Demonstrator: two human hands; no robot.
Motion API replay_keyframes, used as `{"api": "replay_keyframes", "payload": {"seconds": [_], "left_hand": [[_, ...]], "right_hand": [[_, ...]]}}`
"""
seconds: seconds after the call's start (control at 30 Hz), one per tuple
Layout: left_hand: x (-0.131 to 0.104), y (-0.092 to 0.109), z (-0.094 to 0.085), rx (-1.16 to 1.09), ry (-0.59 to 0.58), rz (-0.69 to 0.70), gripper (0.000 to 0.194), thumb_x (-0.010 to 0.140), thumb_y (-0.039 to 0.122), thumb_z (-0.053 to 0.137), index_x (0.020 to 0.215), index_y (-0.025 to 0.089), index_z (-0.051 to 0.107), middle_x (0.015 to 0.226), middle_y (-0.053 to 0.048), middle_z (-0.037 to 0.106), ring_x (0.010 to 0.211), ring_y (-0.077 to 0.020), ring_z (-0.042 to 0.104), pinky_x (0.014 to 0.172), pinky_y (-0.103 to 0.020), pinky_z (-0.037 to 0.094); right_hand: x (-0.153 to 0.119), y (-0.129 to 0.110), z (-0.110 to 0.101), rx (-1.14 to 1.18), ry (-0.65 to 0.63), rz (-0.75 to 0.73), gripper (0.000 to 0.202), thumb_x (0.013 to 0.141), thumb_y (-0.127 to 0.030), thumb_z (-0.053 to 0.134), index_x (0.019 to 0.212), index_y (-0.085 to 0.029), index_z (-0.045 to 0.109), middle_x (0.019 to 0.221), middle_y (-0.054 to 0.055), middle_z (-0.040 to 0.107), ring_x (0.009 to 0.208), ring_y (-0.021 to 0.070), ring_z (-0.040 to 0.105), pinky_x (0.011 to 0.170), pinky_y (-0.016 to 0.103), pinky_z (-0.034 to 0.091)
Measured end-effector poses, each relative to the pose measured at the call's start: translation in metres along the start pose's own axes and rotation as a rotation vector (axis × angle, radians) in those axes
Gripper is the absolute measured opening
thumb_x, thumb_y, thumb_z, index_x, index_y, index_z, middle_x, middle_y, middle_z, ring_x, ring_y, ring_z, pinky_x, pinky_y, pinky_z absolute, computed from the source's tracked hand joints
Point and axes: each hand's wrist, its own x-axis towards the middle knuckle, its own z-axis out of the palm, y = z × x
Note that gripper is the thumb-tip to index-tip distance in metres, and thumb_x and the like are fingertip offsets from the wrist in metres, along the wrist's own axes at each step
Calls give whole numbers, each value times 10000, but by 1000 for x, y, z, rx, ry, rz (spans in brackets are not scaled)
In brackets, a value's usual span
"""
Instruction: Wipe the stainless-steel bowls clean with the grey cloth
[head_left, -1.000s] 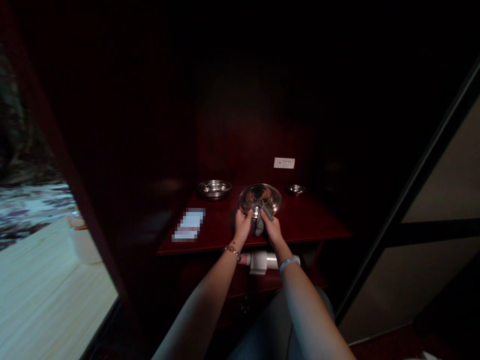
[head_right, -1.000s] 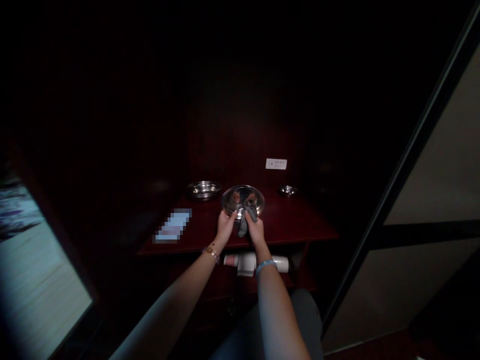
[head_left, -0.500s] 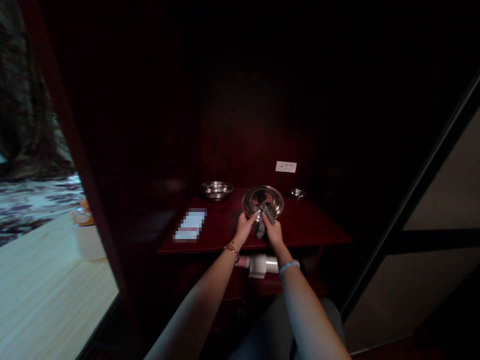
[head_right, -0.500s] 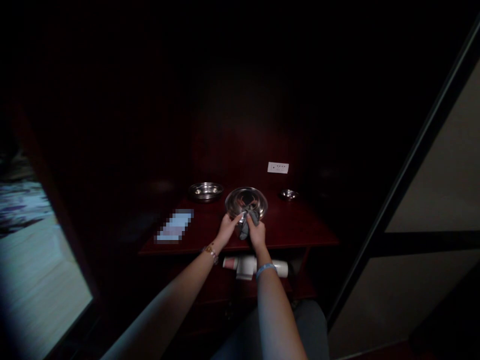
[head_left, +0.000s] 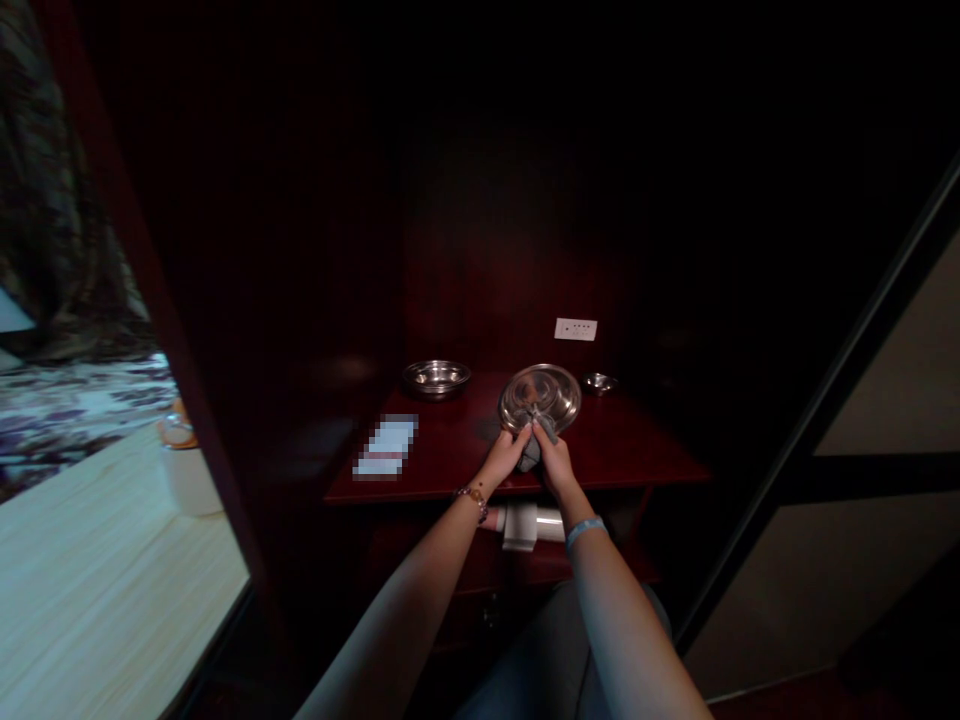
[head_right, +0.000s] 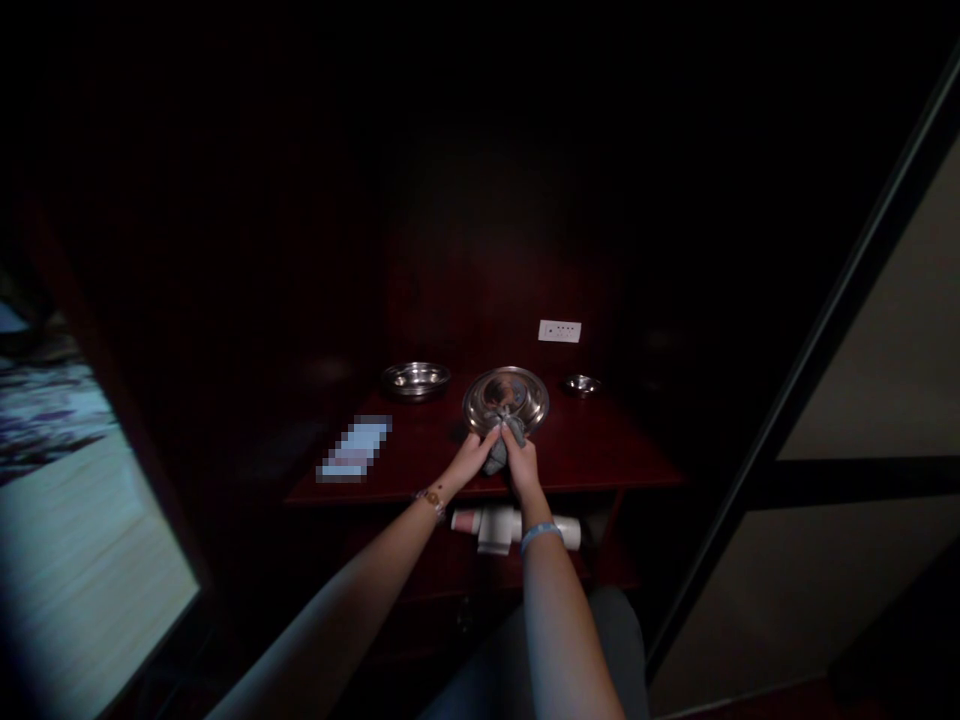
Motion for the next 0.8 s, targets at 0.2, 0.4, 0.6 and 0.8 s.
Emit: {"api": "replay_keyframes", "payload": {"seconds": [0.2,0.4,0.6,0.8], "left_hand": [[5,1,-3,-49,59,13,354,778,360,711,1074,170,669,1177,-115,685,1186,-243,593,1114,-404,356],[3,11,-8,-76,195,-101,439,793,514,658,1034,147,636,1017,-104,708,910,-215,667,743,-290,534],[-1,16,-7,-33,251,-103,406,812,496,639,1020,147,639,1037,-100,706,916,-199,665,739,-272,534],[0,7,-4,-45,53,-90,395,757,353,719,1078,127,672,1146,-120,715,1093,-226,645,1039,-362,437]], "right_hand": [[-3,-3,2,-5,-15,-8,538,659,-538,756,994,-117,729,955,82,755,880,209,677,839,315,508],[-8,-9,6,11,29,5,594,613,-565,784,978,-101,730,934,96,758,846,217,679,771,296,512],[-9,-12,7,26,60,10,555,613,-550,789,965,-125,739,945,75,761,855,202,678,783,281,505],[-8,-10,3,-15,2,-6,493,645,-520,775,949,-132,749,929,70,761,866,211,677,816,304,506]]}}
